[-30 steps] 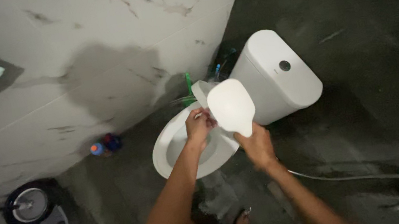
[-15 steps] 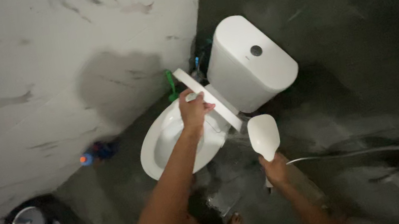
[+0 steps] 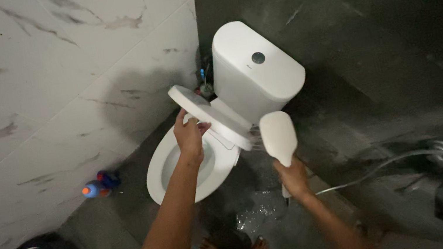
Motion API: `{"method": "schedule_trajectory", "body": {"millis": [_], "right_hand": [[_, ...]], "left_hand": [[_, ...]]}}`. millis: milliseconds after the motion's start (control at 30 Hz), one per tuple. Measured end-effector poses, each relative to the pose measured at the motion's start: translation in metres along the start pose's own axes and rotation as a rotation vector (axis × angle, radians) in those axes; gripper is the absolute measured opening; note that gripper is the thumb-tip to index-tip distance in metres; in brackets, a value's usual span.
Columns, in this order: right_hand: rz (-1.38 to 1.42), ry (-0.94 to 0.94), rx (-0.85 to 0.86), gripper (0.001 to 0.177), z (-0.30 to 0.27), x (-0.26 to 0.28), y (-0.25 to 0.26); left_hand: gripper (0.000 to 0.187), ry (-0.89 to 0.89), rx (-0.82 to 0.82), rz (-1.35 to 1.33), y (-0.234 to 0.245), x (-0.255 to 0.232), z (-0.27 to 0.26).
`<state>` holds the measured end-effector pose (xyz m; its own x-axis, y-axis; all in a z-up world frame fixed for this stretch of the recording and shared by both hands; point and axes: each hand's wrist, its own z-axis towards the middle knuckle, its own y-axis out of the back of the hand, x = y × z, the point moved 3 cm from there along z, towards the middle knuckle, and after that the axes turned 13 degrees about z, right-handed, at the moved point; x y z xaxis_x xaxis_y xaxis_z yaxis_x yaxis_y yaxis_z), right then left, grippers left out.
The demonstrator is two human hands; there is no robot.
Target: The person rinses a green toilet brush under a handheld shower head, then uses the shower to rinse the toilet seat, lid, and tank. Finally, the person uses a yellow cloth to wipe the toilet seat and lid dry.
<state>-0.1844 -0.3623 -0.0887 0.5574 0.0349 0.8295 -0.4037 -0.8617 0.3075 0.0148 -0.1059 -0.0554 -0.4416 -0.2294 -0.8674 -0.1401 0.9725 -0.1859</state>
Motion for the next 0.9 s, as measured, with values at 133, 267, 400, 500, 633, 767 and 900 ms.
{"method": "schedule_trajectory", "body": {"millis": [133, 267, 400, 500, 633, 767, 900], "right_hand": [[-0.017, 0.144, 0.155, 0.036, -0.015, 0.054, -0.015], [-0.086, 0.394, 0.224, 0.038, -0.039, 0.109, -0.046], [-0.024, 0.511, 0.322, 0.038, -0.041, 0.164, -0.091], [-0.156, 0.553, 0.308, 0.038, -0.032, 0.199, -0.115], [-0.191, 0.541, 0.344, 0.039, -0.023, 0.233, -0.136], [-0.414, 0.569, 0.235, 0.037, -0.021, 0.24, -0.139], [-0.257, 0.542, 0.191, 0.042, -0.016, 0.229, -0.134]], "left_hand": [[0.049, -0.02, -0.052, 0.045, 0.008, 0.001, -0.009], [0.046, -0.035, -0.077, 0.104, 0.013, 0.007, -0.017], [0.039, 0.018, -0.107, 0.05, 0.013, 0.009, -0.016], [0.039, 0.054, -0.116, 0.023, 0.019, 0.002, -0.018], [0.051, 0.142, -0.116, 0.278, 0.032, -0.019, -0.02], [0.057, 0.113, -0.105, 0.486, 0.048, -0.033, -0.013], [0.066, 0.11, -0.108, 0.679, 0.075, -0.025, -0.003]]}}
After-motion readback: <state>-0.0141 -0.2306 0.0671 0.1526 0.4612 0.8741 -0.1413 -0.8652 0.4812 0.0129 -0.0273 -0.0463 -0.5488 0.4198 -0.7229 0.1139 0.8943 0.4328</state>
